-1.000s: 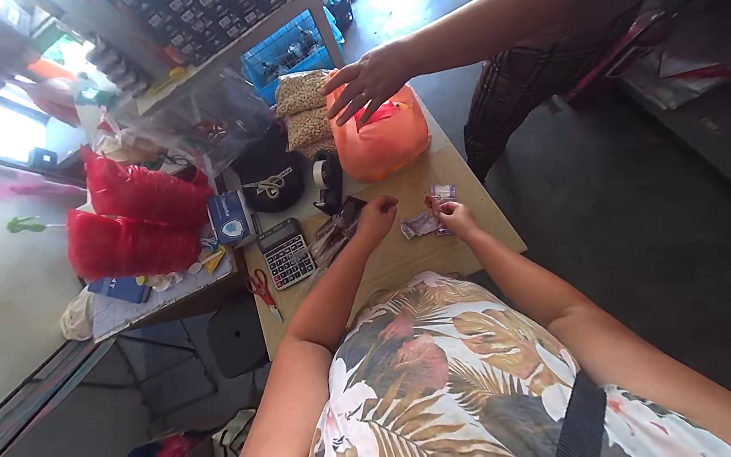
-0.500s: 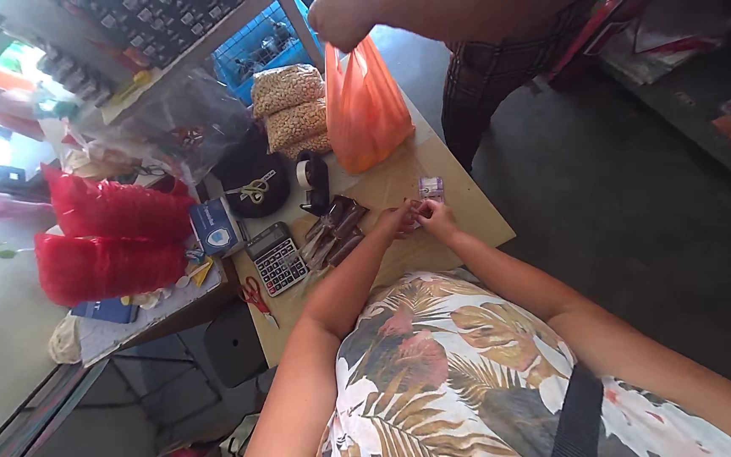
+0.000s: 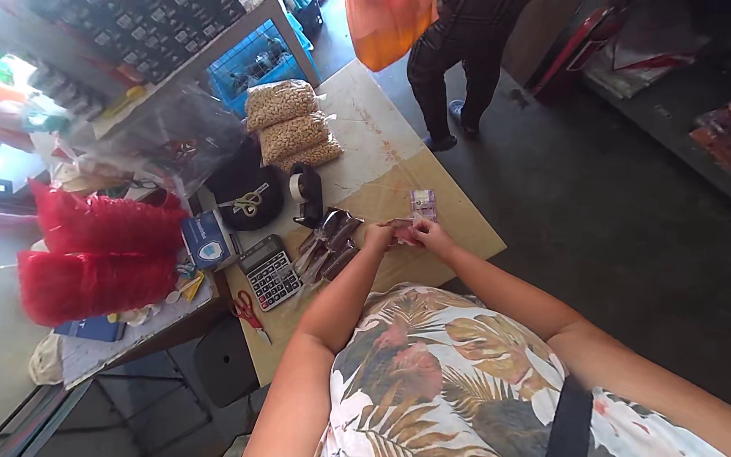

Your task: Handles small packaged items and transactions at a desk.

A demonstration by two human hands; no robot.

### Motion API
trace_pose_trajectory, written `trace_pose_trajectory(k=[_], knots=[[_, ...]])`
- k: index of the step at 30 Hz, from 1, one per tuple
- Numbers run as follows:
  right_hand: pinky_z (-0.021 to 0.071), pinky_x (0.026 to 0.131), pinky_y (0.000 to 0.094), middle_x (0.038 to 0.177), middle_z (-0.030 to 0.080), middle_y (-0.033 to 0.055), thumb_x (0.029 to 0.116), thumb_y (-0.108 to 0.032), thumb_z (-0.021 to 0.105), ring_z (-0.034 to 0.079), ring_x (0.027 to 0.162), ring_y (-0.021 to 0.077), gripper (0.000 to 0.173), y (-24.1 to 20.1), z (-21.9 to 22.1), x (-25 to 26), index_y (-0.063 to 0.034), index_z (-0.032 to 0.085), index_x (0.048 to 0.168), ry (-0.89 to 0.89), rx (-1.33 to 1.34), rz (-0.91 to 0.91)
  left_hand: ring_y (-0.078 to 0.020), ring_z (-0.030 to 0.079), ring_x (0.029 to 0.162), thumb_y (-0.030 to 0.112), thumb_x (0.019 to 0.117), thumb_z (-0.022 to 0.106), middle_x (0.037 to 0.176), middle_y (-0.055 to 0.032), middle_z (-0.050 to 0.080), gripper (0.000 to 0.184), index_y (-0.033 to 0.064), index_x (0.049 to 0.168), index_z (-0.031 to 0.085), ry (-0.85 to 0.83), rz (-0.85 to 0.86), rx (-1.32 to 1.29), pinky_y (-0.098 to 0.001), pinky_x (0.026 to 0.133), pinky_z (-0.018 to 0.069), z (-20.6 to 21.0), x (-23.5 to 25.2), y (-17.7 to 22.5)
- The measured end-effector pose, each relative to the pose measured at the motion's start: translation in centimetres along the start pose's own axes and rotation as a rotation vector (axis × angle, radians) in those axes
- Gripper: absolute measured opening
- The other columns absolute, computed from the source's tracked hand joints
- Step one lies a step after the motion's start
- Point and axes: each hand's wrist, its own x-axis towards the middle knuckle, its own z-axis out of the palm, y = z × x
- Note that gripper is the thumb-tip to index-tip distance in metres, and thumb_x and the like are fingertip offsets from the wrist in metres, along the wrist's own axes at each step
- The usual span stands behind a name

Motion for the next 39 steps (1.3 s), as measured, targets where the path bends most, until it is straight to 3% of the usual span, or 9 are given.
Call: trace_pose_trajectory(k=[4,8,11,15,17,24,30,35,39], knots=[[0.0484,0.062,0.0234,0.079,0.05,0.0011,0.1094,-0.021,0.05,0.052,0.064,0.0088,0.018,-0.6,-1.0,0.3,-0.0038,0.054,0.107,0.096,0.309,0.149,-0.0256,0.068,0.093,0.01,0.1013,0.06,0.11,-0.0196,0.069,0.033,-0.0018,0.132,0.06,0.064,0.062,0.011,-0.0413,0.081,0.0557,-1.7,0.0,-0.8],[0.0401,0.055,0.0232,0.068,0.042,-0.0022,0.1089,-0.028,0.052,0.041,0.055,0.0068,0.032,-0.8,-2.9,0.7,0.0029,0.062,0.11,0.213,0.145,0.118,-0.0273,0.065,0.104,0.01,0.1005,0.062,0.116,-0.0211,0.067,0.027,-0.0056,0.123,0.064,0.121,0.213,0.04,-0.0441,0.09,0.0533,-4.2,-0.5,-2.8],[0.041,0.06,0.0293,0.081,0.052,0.0064,0.109,-0.032,0.051,0.044,0.062,0.011,0.038,-1.3,-4.1,0.8,0.0045,0.064,0.111,0.239,-0.111,0.105,-0.0232,0.065,0.099,0.01,0.1019,0.061,0.113,-0.0205,0.067,0.027,-0.0078,0.122,0.063,0.162,0.285,-0.012,-0.0395,0.089,0.0543,-6.2,-2.0,-4.1],[0.0464,0.098,0.0506,0.119,0.065,0.0277,0.1061,-0.032,0.058,0.062,0.108,0.0347,0.044,-2.1,-4.9,0.6,0.0085,0.063,0.123,0.278,-0.391,0.064,-0.018,0.066,0.09,0.006,0.103,0.058,0.108,-0.0193,0.067,0.024,-0.0101,0.12,0.06,0.226,0.357,-0.142,-0.034,0.083,0.0562,-8.2,-3.8,-5.6],[0.0446,0.104,0.0554,0.122,0.064,0.0306,0.1036,-0.033,0.062,0.062,0.117,0.0405,0.048,-2.1,-5.0,0.7,0.0093,0.061,0.126,0.306,-0.462,0.053,-0.0164,0.065,0.087,0.004,0.1034,0.057,0.104,-0.018,0.066,0.022,-0.0105,0.119,0.06,0.267,0.391,-0.19,-0.0326,0.08,0.0564,-8.7,-4.4,-6.3],[0.0424,0.11,0.0574,0.133,0.059,0.0326,0.0944,-0.037,0.075,0.057,0.128,0.0439,0.07,-2.0,-4.2,1.8,0.0088,0.049,0.141,0.274,-0.615,0.164,-0.0117,0.063,0.082,0.003,0.1056,0.052,0.098,-0.0158,0.066,0.021,-0.0116,0.12,0.058,0.383,0.461,-0.266,-0.0284,0.078,0.0545,-9.3,-4.9,-8.5],[0.0471,0.099,0.0685,0.127,0.06,0.0362,0.0842,-0.031,0.086,0.06,0.118,0.0523,0.078,-1.6,-2.7,2.9,0.0087,0.049,0.139,0.298,-0.641,0.123,-0.0162,0.062,0.071,0.009,0.1097,0.047,0.094,-0.0167,0.063,0.024,-0.009,0.122,0.056,0.43,0.337,-0.229,-0.0326,0.066,0.0558,-9.1,-6.3,-8.3],[0.0464,0.1,0.068,0.132,0.058,0.0336,0.0894,-0.026,0.081,0.058,0.122,0.0503,0.055,-1.1,-2.7,3.8,0.0077,0.061,0.128,0.256,-0.721,0.088,-0.0167,0.06,0.07,0.02,0.1111,0.047,0.09,-0.0141,0.063,0.029,-0.0052,0.116,0.06,0.415,0.345,-0.101,-0.0357,0.068,0.0548,-9.3,-5.6,-9.7],[0.0451,0.101,0.0671,0.126,0.062,0.0313,0.0981,-0.025,0.07,0.059,0.122,0.0477,0.038,-1.2,-3.2,3.7,0.0066,0.066,0.118,0.204,-0.739,0.061,-0.0143,0.057,0.063,0.027,0.111,0.048,0.076,-0.0091,0.059,0.037,-0.0034,0.097,0.062,0.412,0.384,-0.056,-0.0345,0.065,0.0537,-9.1,-4.7,-10.1]])
